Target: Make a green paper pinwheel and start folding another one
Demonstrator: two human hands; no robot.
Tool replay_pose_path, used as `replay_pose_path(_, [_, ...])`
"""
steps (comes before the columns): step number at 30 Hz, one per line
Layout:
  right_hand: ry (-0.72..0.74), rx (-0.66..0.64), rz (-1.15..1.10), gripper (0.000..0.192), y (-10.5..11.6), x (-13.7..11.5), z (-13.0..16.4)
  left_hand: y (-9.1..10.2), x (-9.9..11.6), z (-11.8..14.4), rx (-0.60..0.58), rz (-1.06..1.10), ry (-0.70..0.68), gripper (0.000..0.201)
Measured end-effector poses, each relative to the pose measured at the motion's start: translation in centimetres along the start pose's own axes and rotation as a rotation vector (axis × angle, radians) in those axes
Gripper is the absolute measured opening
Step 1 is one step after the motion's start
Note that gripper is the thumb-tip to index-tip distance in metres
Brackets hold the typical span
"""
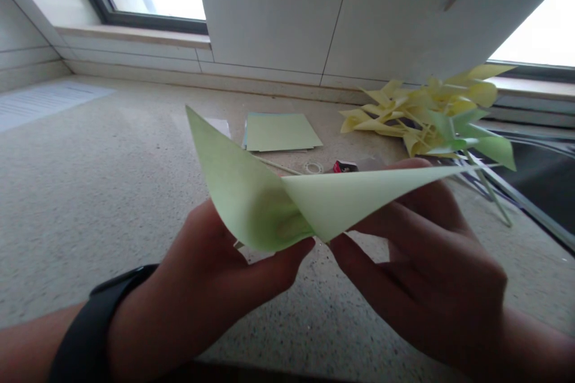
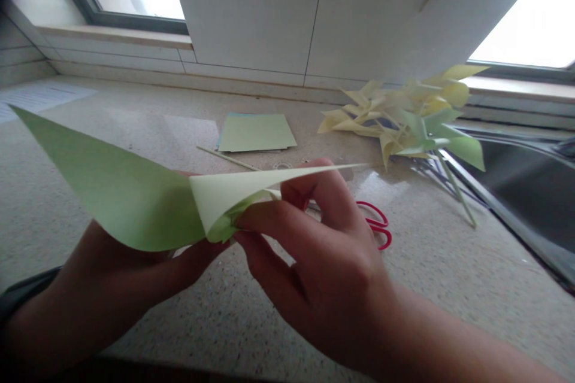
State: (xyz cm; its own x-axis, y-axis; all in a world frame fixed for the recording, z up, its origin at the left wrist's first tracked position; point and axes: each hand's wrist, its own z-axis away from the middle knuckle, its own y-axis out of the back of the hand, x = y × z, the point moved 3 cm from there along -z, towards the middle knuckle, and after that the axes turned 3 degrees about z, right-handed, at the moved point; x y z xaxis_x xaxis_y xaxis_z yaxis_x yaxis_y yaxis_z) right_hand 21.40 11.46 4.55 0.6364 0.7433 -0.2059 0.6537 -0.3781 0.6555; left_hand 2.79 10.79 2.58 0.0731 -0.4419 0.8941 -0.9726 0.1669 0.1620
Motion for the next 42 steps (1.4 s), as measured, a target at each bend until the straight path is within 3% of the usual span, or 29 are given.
replay_pose_path(3, [-0.045,-0.038,-0.001,0.016,-0.1,0.0,0.0,0.1,-0.1,0.3,-0.011,-0.010,0.007,0.055])
replay_pose_path(10, [0.027,-0.003,-0.140,0.027,0.1,-0.2,-0.3,0.7,-1.0,1.1,0.009,-0.011,0.101,0.057])
replay_pose_path(15, [-0.005,-0.010,-0.225,0.027,0.3,-0.3,-0.5,0.3,-0.2,0.5,0.027,0.019,0.044,0.052])
replay_pose_path(19, [0.037,-0.059,-0.264,0.028,0.3,-0.2,-0.4,0.2,0.2,0.0,-0.031,0.060,0.029,0.050])
replay_pose_path(23, [-0.053,-0.072,-0.386,0.023,0.0,0.2,-0.4,0.4,-0.1,0.0,-0.078,0.034,0.027,0.065])
replay_pose_path(27, [-0.101,-0.078,-0.464,0.024,-0.4,0.4,-0.7,0.5,-0.3,0.0,-0.060,0.076,0.072,0.053])
replay_pose_path(30, [-0.090,-0.054,-0.407,0.027,-0.5,0.5,-0.8,0.4,-0.2,0.0,-0.060,0.103,0.067,0.042])
replay_pose_path(42, [-0.007,-0.016,-0.192,0.029,0.0,0.0,-0.5,0.1,0.8,-0.1,-0.020,-0.033,-0.004,0.032])
